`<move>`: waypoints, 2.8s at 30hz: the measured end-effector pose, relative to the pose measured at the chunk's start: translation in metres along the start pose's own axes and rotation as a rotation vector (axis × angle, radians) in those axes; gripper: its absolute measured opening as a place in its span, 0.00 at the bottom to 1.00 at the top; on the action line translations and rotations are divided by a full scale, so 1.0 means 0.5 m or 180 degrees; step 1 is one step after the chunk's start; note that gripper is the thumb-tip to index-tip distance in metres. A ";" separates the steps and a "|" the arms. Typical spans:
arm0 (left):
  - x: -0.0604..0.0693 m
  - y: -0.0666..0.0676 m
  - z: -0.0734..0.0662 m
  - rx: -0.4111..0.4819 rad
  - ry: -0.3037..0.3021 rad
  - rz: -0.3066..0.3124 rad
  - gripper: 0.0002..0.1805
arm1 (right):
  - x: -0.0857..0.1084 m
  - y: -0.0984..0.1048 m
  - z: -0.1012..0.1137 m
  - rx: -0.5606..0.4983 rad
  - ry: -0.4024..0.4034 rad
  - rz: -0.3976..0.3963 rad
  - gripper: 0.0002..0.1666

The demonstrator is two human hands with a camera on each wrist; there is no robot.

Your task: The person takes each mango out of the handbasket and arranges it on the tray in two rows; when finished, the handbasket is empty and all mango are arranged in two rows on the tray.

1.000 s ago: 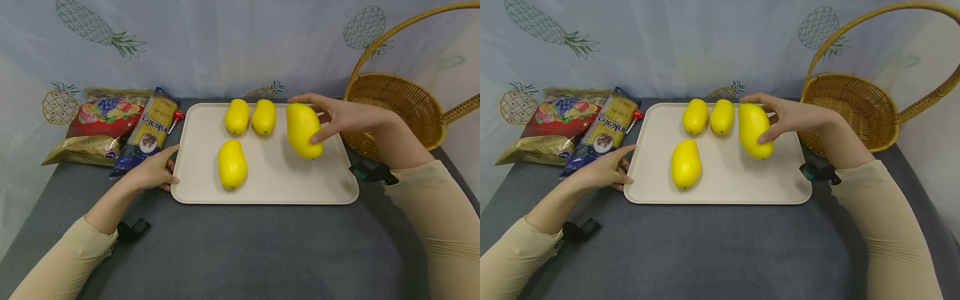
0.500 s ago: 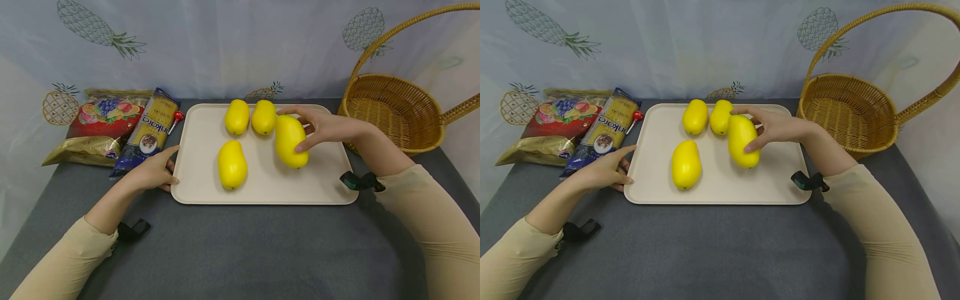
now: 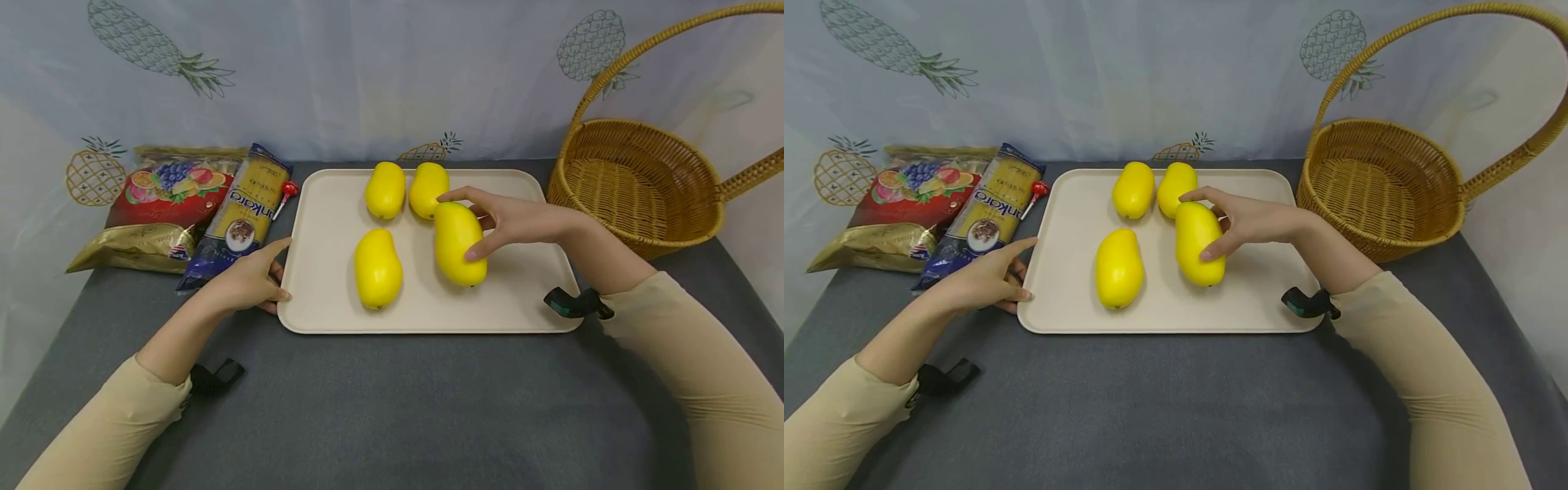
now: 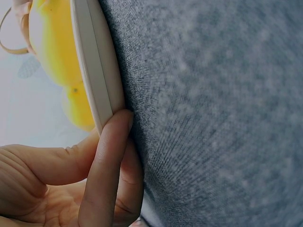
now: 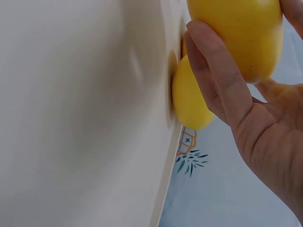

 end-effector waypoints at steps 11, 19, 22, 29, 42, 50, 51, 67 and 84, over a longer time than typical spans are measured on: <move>0.000 0.000 0.001 0.0013 0.0006 0.0003 0.55 | -0.002 -0.023 0.007 -0.0103 0.0050 0.0100 0.54; 0.000 0.000 0.001 0.0004 0.0001 0.0012 0.55 | -0.007 -0.039 0.005 -0.0213 0.0017 0.0225 0.53; 0.000 0.000 0.001 -0.0003 0.0005 0.0012 0.55 | -0.009 -0.045 0.004 -0.0209 0.0031 0.0249 0.53; 0.000 -0.001 0.002 -0.0006 0.0006 0.0010 0.55 | -0.017 -0.060 0.001 -0.0139 0.0026 0.0296 0.54; 0.000 0.000 -0.004 0.0012 -0.0013 -0.0001 0.55 | -0.020 -0.076 -0.002 -0.0123 -0.0049 0.0326 0.54; 0.001 0.000 -0.002 0.0010 -0.0033 0.0007 0.55 | -0.019 -0.081 0.000 0.0030 -0.0028 0.0270 0.53; 0.001 0.000 -0.002 0.0006 -0.0034 0.0010 0.55 | -0.018 -0.081 0.000 0.0041 -0.0036 0.0262 0.53; -0.001 -0.001 0.003 0.0002 -0.0016 0.0012 0.55 | -0.011 -0.074 -0.004 0.0049 -0.0056 0.0238 0.55; 0.004 -0.003 -0.012 -0.0470 -0.0145 -0.0128 0.52 | 0.009 -0.063 -0.008 -0.0264 -0.0253 0.0373 0.54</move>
Point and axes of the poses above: each hand's wrist, its own x-axis away from the middle knuckle, its own y-axis out of the back of the hand, z = x × y, the point moved 7 cm from there along -x, towards the middle knuckle, and after that the axes turned 15 degrees about -z, right-handed, at the moved point
